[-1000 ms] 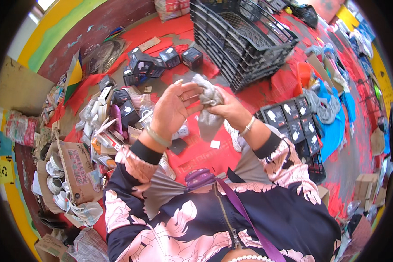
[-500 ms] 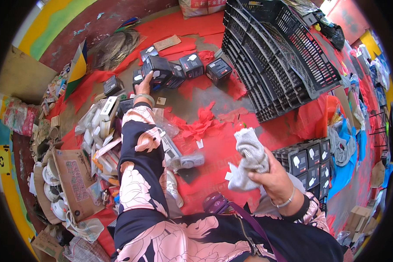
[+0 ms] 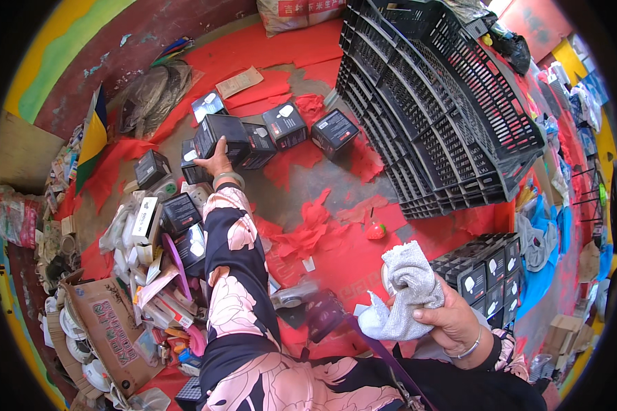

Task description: The person wipes several light bulb boxes and individual light bulbs with a cloth before placing them into a plastic crate.

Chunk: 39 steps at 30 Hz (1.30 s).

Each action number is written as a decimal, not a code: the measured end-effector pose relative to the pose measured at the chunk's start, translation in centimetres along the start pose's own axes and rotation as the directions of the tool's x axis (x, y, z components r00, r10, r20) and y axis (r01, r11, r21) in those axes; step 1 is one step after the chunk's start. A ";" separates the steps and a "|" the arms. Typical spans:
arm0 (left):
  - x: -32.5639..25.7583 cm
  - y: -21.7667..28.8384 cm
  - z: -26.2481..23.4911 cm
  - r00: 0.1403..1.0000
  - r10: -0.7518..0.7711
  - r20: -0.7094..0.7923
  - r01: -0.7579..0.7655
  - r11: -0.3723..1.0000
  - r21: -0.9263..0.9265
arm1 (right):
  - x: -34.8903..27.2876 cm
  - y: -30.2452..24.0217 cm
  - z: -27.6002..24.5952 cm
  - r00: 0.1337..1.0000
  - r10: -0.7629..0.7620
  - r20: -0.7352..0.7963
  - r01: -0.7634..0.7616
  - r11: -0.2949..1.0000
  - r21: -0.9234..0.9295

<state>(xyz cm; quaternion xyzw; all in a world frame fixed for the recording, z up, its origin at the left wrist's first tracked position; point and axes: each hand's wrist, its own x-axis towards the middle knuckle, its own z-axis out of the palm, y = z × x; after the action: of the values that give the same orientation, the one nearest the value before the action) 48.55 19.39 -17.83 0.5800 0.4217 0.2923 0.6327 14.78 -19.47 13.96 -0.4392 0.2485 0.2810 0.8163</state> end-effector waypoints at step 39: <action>-41.0 20.8 -34.0 0.533 0.193 0.824 0.231 0.904 -0.361 | -7.8 9.7 7.5 0.116 -0.613 0.782 0.585 -0.594 -0.552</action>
<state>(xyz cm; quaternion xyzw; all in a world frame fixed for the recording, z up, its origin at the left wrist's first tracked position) 1.95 3.99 11.53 0.4895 -0.0061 0.0529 0.8704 3.80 -10.47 17.19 -0.8526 -0.3380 -0.2733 0.2900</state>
